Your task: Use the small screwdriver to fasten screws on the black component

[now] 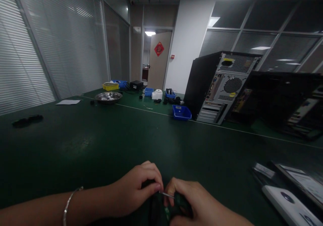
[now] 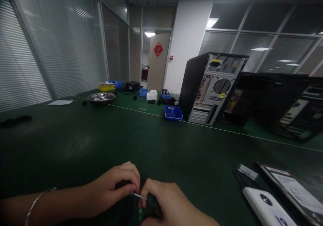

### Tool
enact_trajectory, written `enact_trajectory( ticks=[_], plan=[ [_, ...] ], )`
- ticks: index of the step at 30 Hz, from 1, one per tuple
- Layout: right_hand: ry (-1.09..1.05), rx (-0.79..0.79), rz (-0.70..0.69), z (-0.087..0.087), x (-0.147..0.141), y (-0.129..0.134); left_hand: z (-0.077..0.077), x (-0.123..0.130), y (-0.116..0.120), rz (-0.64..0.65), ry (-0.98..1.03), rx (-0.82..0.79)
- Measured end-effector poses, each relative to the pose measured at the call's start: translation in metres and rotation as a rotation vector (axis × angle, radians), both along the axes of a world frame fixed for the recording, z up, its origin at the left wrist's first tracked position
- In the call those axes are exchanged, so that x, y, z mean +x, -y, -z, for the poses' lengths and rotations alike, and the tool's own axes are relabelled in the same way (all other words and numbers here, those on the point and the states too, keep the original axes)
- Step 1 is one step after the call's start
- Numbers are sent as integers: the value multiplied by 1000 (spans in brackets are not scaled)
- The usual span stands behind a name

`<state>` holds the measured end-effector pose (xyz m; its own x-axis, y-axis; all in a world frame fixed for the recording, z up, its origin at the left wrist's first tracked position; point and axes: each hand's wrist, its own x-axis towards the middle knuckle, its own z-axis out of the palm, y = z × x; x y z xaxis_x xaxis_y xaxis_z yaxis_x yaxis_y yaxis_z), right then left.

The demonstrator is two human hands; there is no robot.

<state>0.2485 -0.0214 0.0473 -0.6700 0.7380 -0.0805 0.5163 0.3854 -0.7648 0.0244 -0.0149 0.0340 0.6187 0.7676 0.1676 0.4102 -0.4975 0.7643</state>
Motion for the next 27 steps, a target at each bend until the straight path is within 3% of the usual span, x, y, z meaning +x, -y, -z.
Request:
enact_trajectory(
  ticks=[8,14,27],
  plan=[
    [-271,-64,1,10,3,-4,4,2,1,-83,-22,10],
    [-375,-46,106,20,0,-7,8,1,5,-112,18,24],
    [-493,-20,405,36,-14,-7,14,-2,12,-53,-52,105]
  ],
)
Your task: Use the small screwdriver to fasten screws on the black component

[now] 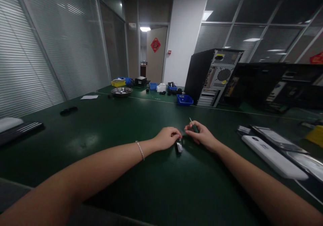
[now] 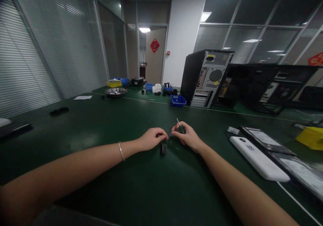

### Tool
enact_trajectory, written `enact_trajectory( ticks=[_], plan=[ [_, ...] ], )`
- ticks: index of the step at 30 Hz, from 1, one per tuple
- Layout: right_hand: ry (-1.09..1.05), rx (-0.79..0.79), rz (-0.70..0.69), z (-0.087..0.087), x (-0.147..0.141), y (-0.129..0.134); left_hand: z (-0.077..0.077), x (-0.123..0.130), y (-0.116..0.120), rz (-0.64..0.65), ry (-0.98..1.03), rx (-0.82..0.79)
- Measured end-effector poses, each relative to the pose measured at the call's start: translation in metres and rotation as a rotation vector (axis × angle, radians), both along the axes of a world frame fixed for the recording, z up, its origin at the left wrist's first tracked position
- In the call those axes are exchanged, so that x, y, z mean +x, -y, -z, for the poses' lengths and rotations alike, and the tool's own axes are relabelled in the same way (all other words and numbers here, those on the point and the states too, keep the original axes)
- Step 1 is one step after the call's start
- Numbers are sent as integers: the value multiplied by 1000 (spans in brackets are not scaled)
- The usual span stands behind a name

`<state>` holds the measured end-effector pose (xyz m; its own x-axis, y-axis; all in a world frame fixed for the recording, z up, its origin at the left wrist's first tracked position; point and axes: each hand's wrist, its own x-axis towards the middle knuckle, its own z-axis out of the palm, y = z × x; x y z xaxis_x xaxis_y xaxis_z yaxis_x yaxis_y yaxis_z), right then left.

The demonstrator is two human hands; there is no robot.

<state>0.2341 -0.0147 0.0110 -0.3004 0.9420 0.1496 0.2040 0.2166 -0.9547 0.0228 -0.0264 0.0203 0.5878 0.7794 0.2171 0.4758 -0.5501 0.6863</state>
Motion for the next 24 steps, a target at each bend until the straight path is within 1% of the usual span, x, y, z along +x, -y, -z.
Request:
enact_trajectory(
  ticks=[3,6,9,14,20,24],
  plan=[
    [-12,-19,60,2,-3,-4,4,2,-1,-20,25,-32],
    [-23,-47,114,8,-6,-10,14,3,-6,-58,58,-90],
    [-27,-60,141,12,-8,-10,19,3,-8,-92,89,-115],
    [-32,-12,140,8,-5,3,11,2,1,-111,105,-74],
    [-33,31,45,10,2,7,4,4,7,-100,55,-36],
    [-48,45,-4,8,4,8,-5,4,12,-107,16,-19]
  ],
)
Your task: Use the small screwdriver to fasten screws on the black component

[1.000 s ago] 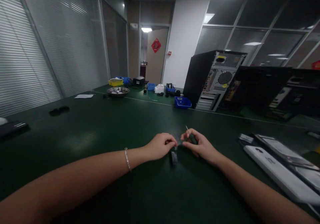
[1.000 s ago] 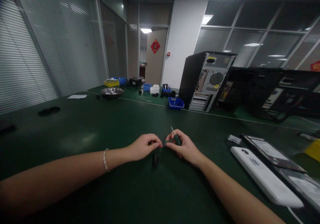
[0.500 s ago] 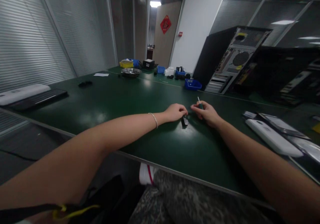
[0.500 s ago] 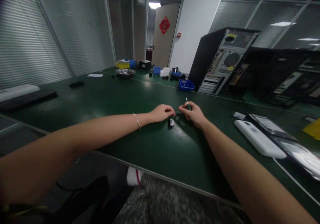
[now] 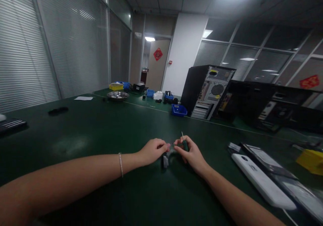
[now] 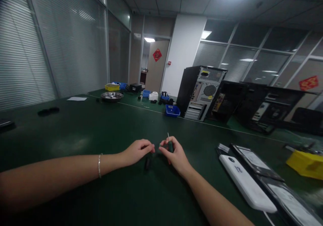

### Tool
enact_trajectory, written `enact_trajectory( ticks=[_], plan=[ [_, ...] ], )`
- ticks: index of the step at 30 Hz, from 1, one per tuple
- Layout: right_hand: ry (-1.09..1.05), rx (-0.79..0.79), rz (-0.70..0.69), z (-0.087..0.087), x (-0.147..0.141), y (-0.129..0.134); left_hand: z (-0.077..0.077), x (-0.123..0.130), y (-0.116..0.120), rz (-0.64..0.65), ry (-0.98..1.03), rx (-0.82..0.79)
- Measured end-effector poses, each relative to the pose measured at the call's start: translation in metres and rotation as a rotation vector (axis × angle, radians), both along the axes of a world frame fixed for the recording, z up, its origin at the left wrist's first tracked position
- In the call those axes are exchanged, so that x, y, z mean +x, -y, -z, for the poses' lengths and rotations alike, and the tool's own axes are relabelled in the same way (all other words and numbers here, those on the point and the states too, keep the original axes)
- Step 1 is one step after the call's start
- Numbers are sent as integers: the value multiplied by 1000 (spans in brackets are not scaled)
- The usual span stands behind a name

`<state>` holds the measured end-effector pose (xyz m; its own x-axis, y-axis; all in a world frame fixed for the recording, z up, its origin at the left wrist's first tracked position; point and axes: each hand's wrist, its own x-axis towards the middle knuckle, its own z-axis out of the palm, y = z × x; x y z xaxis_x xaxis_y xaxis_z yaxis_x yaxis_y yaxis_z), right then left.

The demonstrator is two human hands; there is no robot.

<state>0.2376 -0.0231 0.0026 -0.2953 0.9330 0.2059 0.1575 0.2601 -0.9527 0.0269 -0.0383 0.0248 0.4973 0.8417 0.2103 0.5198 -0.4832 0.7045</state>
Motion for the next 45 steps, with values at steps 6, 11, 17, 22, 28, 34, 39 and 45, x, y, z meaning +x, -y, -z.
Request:
enact_trajectory(
  ticks=[6,11,17,22,28,34,39,45],
  plan=[
    [-67,21,18,-7,-2,4,-17,0,14,-43,-67,-6],
    [-78,42,66,-11,-5,8,-28,-7,11,101,-211,-109],
    [-77,32,74,-14,-7,8,-21,-11,-13,117,-115,-253],
    [-86,59,87,-13,-5,4,-3,-4,-26,60,336,-511],
    [-95,183,64,-2,-2,2,20,7,-33,124,628,-792],
    [-133,200,24,-1,-5,3,14,18,-32,216,653,-796],
    [-141,219,34,-9,-8,2,16,17,-38,297,666,-802],
    [-131,265,-2,-8,-13,6,24,9,-34,335,700,-828]
  ],
)
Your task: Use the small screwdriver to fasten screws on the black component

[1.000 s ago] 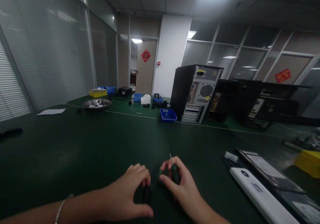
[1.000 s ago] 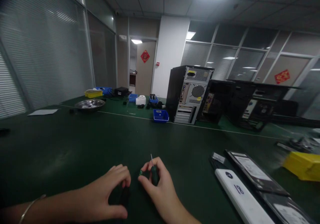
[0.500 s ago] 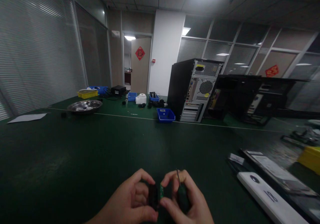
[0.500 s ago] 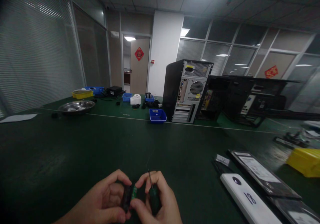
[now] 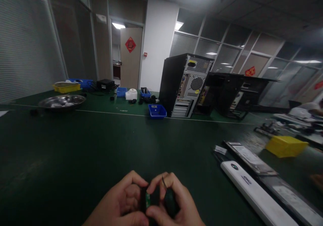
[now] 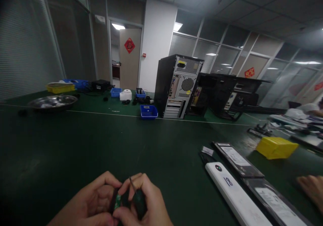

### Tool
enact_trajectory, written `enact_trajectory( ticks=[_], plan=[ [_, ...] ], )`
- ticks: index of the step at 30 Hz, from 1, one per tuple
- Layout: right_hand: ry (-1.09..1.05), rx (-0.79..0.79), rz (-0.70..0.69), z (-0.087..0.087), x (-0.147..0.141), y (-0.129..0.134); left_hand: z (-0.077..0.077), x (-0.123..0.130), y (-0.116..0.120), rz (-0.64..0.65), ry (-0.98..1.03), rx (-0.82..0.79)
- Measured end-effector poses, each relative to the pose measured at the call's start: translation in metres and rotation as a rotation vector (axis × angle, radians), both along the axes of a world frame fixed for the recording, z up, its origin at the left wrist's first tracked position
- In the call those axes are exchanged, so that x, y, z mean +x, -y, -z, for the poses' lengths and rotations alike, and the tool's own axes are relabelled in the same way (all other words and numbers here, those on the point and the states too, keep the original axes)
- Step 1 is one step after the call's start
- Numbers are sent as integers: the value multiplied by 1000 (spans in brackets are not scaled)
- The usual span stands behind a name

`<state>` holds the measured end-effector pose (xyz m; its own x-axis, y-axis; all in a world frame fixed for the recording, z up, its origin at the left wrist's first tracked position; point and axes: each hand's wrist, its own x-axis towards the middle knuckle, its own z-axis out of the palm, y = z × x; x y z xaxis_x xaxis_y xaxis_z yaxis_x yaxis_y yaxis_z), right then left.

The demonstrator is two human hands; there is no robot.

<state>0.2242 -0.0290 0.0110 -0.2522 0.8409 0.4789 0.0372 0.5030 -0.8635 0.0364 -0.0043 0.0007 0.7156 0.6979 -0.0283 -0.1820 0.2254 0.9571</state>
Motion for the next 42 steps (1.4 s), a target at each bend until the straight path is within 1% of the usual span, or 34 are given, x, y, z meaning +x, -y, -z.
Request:
enact_trajectory(
  ticks=[3,7,9,12,14,17,20,23,30,36,42],
  plan=[
    [43,49,-8,2,-1,3,1,-2,3,-20,23,5],
    [129,89,30,2,0,5,2,-1,6,-41,60,10],
    [202,134,40,1,3,7,1,0,8,-67,70,8],
    [327,198,32,-4,7,10,-4,2,11,-113,53,-3],
    [389,216,25,-7,8,12,-9,3,13,-115,52,-14],
    [444,233,19,-9,6,14,-16,4,14,-118,32,-5],
    [476,234,20,-9,4,15,-18,6,16,-162,-39,-29],
    [464,220,28,-7,4,17,-17,7,17,-187,-50,-22],
    [323,89,15,-3,10,27,-16,4,15,-235,-94,98],
    [274,84,4,-1,10,27,-16,2,15,-198,-80,115],
    [290,40,89,-1,12,22,-18,2,15,-135,-81,103]
  ],
)
